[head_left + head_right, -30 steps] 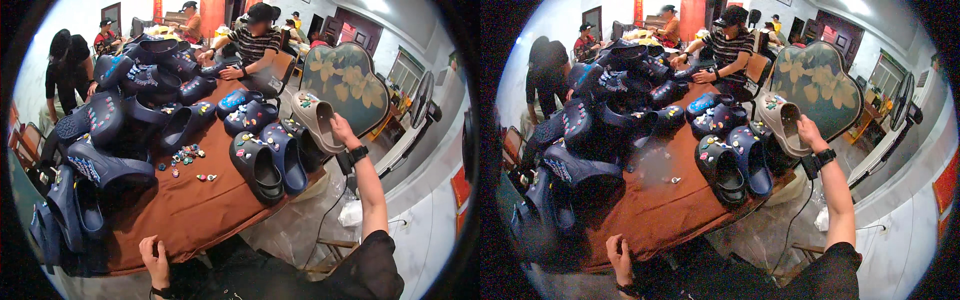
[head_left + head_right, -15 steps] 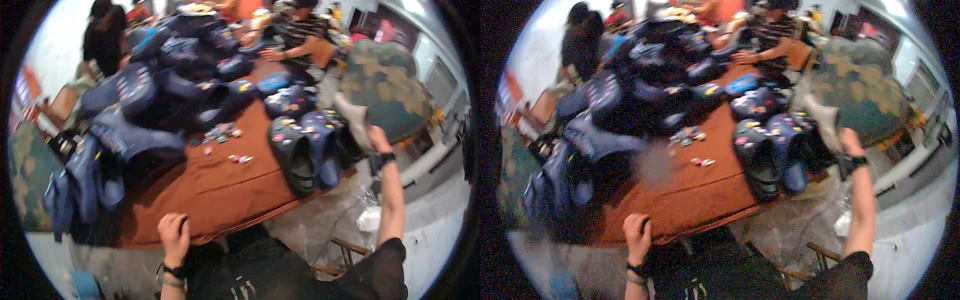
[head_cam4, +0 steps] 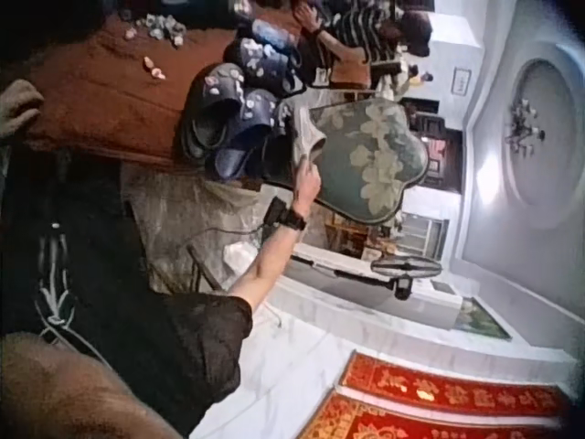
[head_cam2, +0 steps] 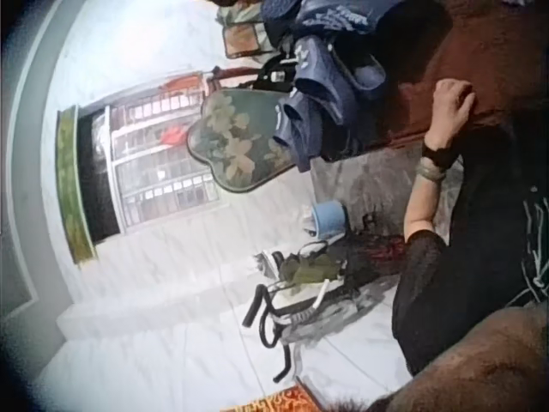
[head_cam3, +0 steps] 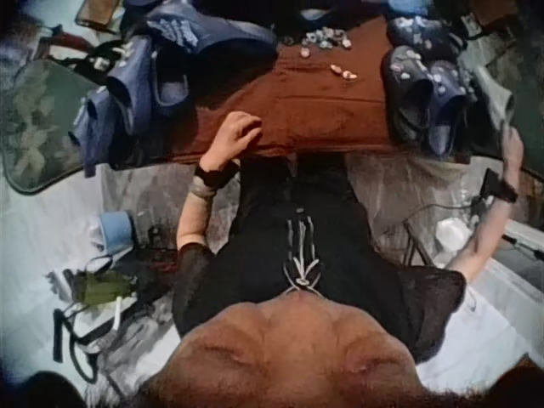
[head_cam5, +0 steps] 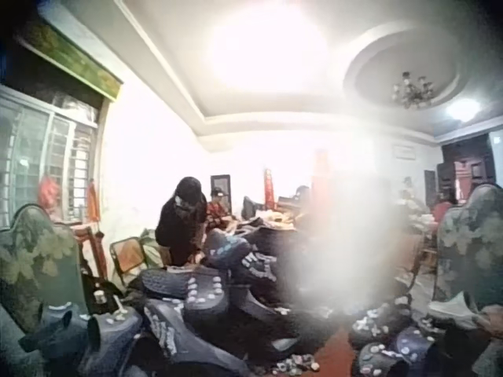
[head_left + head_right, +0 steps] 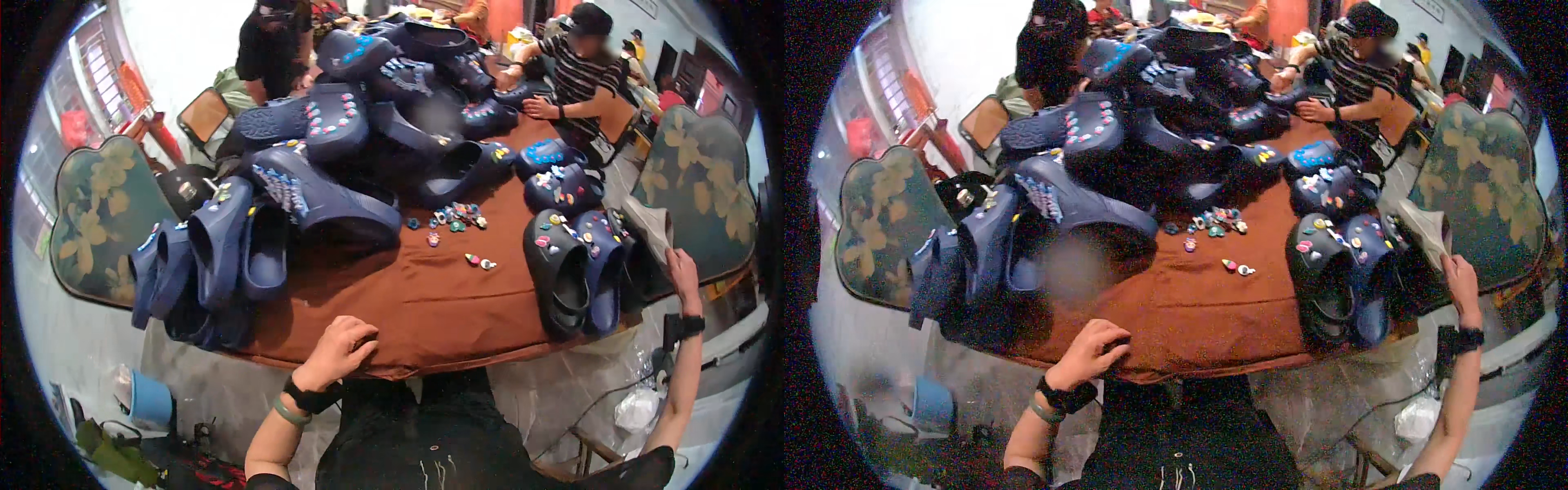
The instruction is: The person inserts small decorative charms into the holes of several Croc-style slippers. They handle a beige slipper first, then switch to a blue slipper, repeatedly picking charms from the table and pressing them into the footwear. The finished slippers are placed on the table among others.
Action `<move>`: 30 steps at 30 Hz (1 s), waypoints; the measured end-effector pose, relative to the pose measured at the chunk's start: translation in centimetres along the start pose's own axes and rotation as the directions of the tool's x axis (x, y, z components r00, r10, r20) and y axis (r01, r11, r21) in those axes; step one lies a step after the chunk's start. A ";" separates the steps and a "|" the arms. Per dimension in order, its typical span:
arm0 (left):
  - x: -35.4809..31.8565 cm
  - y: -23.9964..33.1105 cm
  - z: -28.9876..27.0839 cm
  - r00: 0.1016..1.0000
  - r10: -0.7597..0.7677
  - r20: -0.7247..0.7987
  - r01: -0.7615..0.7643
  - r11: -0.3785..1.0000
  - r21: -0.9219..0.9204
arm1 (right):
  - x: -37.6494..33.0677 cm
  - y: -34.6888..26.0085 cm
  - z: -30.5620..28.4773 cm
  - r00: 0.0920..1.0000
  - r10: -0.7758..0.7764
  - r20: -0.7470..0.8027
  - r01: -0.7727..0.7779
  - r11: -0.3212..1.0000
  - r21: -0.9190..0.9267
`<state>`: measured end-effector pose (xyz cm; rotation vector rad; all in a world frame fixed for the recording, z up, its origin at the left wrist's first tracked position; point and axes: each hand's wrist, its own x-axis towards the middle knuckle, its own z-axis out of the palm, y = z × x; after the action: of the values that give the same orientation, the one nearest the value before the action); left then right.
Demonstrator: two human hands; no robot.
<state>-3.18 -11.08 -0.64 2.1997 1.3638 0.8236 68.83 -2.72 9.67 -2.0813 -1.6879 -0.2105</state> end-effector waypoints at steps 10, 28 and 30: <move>1.4 -1.0 -1.3 0.998 -0.013 0.058 0.016 0.999 -0.041 | -1.5 -2.6 -1.5 0.998 0.060 -0.001 -0.058 0.960 -0.276; 2.1 -0.5 0.4 0.999 0.041 -0.023 -0.042 0.998 -0.050 | -2.7 -3.1 -1.2 0.953 -0.240 -0.188 0.137 0.888 -0.439; 2.4 0.0 0.1 0.999 0.039 0.000 -0.039 0.998 -0.042 | -3.3 -5.4 -0.9 0.923 -0.301 -0.240 0.209 0.915 -0.345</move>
<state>-2.32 -8.89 -0.08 2.2013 1.2951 0.8575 63.00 -5.20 10.50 -1.9076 -1.8305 -0.8776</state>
